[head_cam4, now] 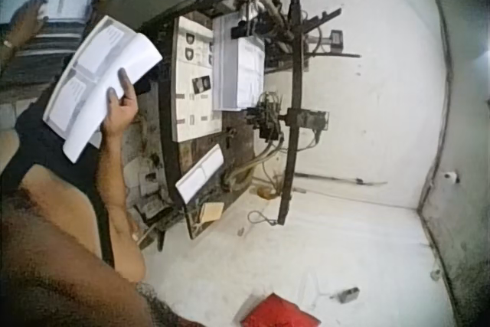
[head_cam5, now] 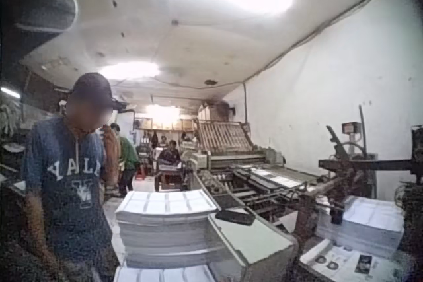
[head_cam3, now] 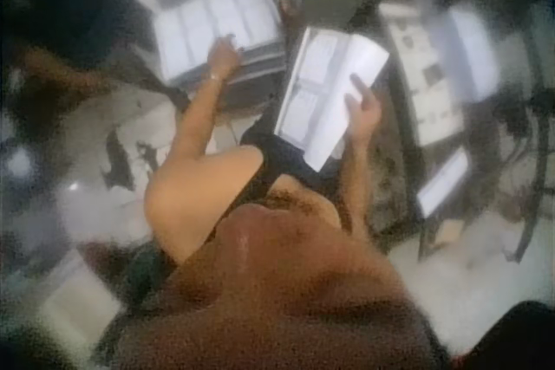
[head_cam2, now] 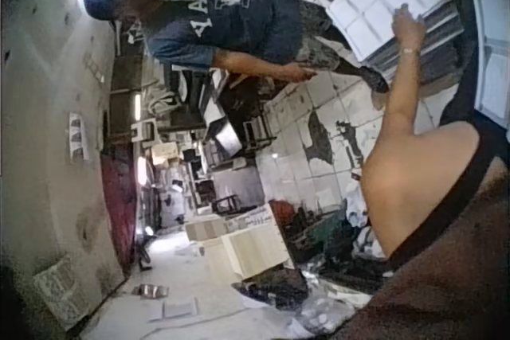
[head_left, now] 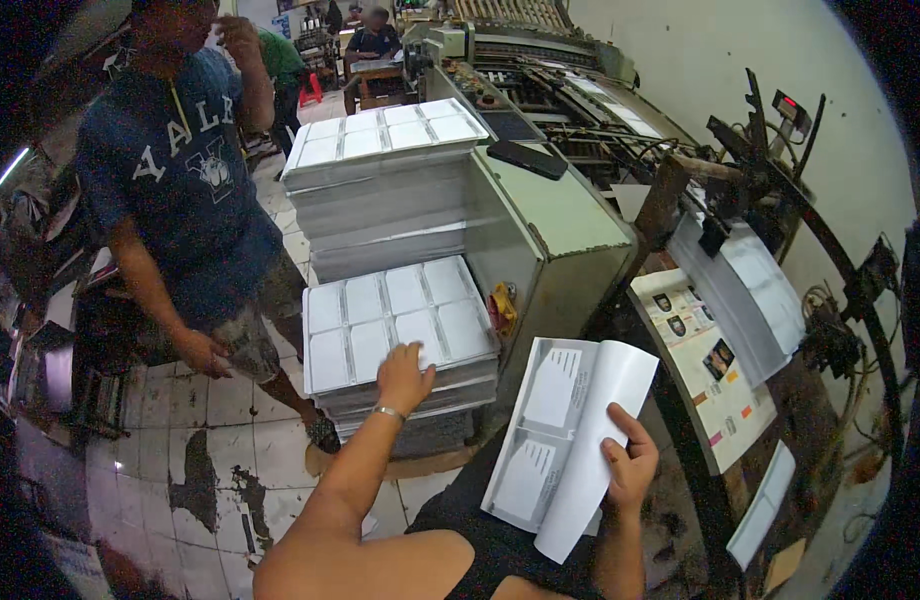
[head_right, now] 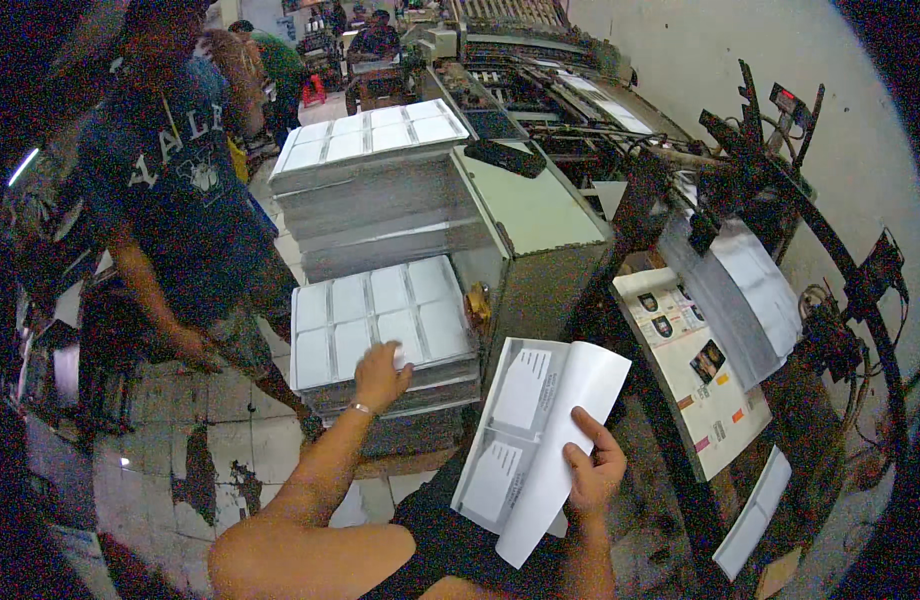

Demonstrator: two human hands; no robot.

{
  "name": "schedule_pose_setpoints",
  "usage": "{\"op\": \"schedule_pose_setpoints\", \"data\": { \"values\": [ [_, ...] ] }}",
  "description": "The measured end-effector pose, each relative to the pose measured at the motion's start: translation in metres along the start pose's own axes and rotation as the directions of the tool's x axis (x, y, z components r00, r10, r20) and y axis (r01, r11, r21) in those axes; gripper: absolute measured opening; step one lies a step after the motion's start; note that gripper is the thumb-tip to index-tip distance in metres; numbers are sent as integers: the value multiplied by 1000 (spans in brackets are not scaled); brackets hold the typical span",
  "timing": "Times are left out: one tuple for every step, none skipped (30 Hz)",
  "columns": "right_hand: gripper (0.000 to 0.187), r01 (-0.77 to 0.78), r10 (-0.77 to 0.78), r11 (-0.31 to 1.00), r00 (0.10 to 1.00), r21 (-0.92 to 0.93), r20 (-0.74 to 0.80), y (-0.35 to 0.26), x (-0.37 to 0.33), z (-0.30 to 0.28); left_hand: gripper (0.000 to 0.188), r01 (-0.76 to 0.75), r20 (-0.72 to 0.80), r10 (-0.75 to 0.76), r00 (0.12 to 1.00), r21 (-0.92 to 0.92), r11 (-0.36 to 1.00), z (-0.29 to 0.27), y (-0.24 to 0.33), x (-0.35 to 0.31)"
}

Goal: The person organizes printed paper sheets from a stacker, folds a booklet cover, and checks the alignment of pages while standing by a printing machine.

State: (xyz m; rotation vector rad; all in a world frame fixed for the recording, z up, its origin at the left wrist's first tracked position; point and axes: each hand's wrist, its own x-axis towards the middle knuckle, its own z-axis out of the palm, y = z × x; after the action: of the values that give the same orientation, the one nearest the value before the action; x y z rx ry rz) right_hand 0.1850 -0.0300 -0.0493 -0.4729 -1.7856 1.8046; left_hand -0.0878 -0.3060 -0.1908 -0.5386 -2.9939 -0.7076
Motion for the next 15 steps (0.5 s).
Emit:
{"op": "schedule_pose_setpoints", "data": {
  "values": [
    [54,13,-13,1000,1000,0,-4,1,1,-1,83,-66,-143,79,987,90,994,-7,8,-2],
    [53,19,-19,1000,1000,2,5,3,0,-1,88,-105,-274,156,949,190,976,-12,9,-6],
    [53,5,-5,1000,1000,4,11,2,-1,2,98,-37,-168,83,982,261,965,-14,5,-4],
    [53,-8,8,1000,1000,7,16,-1,-2,6,99,-25,-45,38,998,266,964,-6,-5,-7],
    [53,-2,2,1000,1000,10,14,-5,1,9,101,-24,65,7,998,267,963,-6,-8,-4],
    [53,-1,0,1000,1000,22,16,-4,2,8,102,-24,174,-24,984,267,963,-4,-9,-3],
    [53,0,-1,999,1000,35,18,1,2,6,94,-61,190,-5,982,339,939,-2,-10,-8],
    [53,-2,1,999,1000,51,21,4,2,7,89,-78,193,18,981,309,948,2,-17,-5],
    [53,24,-25,999,999,37,35,6,4,10,84,-89,202,32,979,282,955,7,-32,-5],
    [53,22,-24,999,999,39,43,7,4,12,79,-99,210,45,977,254,962,12,-46,-5],
    [54,22,-23,999,999,27,40,9,4,9,54,-199,64,189,980,292,935,9,-42,-7],
    [54,25,-26,999,999,19,43,10,6,7,47,-180,107,163,981,178,967,0,-38,-6],
    [54,7,-8,1000,999,19,32,10,6,5,41,-153,152,142,978,63,986,-11,-33,-2],
    [54,-12,12,1000,1000,25,29,11,5,6,35,-112,196,118,973,-45,993,-21,-37,-2],
    [55,-32,31,999,999,30,26,12,3,7,23,-147,11,148,989,-74,986,-11,-52,0]
  ]
}}
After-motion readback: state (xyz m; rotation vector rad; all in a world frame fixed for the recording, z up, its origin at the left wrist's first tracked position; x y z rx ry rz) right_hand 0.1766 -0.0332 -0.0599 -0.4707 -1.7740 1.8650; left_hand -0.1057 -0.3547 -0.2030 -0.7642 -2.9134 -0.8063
